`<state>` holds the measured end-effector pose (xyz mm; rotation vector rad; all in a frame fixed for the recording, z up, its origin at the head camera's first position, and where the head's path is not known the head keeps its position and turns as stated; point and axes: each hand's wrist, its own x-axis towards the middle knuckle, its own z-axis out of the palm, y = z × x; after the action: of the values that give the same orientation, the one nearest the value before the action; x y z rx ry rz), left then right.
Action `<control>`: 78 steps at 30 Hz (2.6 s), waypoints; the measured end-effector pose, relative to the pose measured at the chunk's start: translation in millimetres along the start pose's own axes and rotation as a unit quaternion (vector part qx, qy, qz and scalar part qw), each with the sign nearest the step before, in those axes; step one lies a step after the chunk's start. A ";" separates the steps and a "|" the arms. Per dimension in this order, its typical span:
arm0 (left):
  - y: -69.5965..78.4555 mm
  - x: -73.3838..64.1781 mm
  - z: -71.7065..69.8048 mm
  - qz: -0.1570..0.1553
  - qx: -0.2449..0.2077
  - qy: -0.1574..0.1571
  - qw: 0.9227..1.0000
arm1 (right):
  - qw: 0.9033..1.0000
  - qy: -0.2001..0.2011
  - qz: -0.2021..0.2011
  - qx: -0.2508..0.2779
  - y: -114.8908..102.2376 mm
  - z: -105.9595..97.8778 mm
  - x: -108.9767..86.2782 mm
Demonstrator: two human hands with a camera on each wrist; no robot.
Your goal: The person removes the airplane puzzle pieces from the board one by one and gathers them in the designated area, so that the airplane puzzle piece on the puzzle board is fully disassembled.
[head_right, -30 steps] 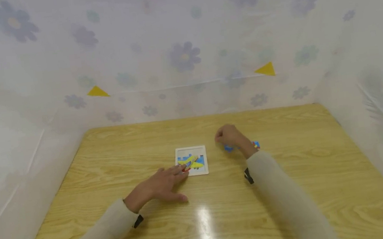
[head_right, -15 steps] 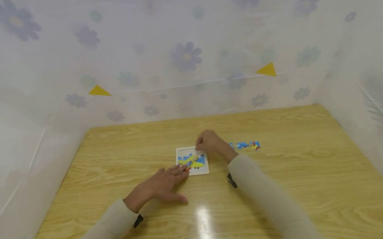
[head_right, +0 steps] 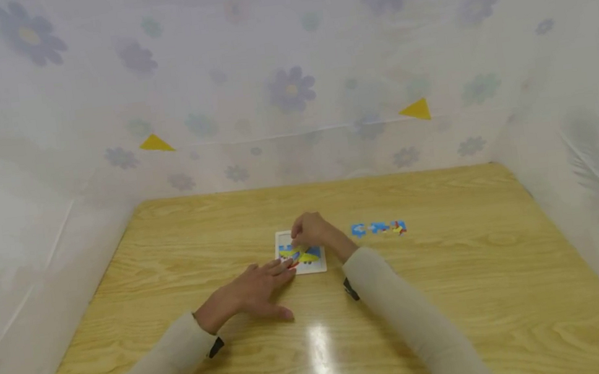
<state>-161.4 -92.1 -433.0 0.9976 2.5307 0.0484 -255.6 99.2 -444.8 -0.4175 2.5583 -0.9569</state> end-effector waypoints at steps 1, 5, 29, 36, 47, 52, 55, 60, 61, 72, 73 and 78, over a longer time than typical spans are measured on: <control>0.1 0.0 -0.1 -0.001 0.002 0.000 1.000 | 1.000 -0.002 0.000 0.001 0.1 1.3 0.4; 0.6 -0.3 -1.0 -0.003 0.003 -0.004 1.000 | 1.000 -0.010 0.001 0.015 0.4 6.0 0.9; -0.6 -0.8 -5.0 -0.002 -0.015 -0.013 1.000 | 0.999 -0.026 -0.004 -0.029 -3.6 12.2 0.3; 0.1 -0.3 -5.8 -0.008 -0.007 -0.017 1.000 | 0.999 -0.027 -0.021 -0.028 -3.7 10.7 -1.5; -0.7 1.1 -5.8 -0.009 -0.008 -0.019 1.000 | 0.999 -0.020 -0.037 -0.017 -3.3 9.2 -2.3; 0.3 0.6 -6.2 -0.010 -0.016 -0.020 1.000 | 0.999 -0.030 -0.029 -0.008 -2.1 8.5 -1.9; 0.8 0.4 -6.3 -0.011 -0.017 -0.019 1.000 | 0.999 -0.035 -0.022 0.004 -3.5 5.5 -3.6; 1.4 -0.2 -6.8 -0.011 -0.016 -0.018 1.000 | 0.999 -0.035 -0.013 0.027 -5.5 -2.8 -6.7; 1.6 -0.3 -7.0 -0.010 -0.015 -0.017 1.000 | 0.999 -0.035 -0.012 0.029 -5.6 -4.6 -7.2; 1.1 0.0 -5.3 -0.009 -0.010 -0.012 1.000 | 0.999 -0.033 -0.028 0.004 3.5 -19.6 -14.8; 0.9 -0.2 -5.0 -0.008 -0.011 -0.010 1.000 | 0.999 -0.034 -0.031 0.004 4.7 -20.6 -15.4; -0.2 -1.0 -2.8 -0.004 -0.015 0.001 1.000 | 0.999 -0.029 -0.032 -0.001 11.2 -25.9 -19.7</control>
<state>-162.1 -92.6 -430.1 0.9771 2.5277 0.0838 -251.2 129.8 -429.5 -0.5221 2.5077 -0.9511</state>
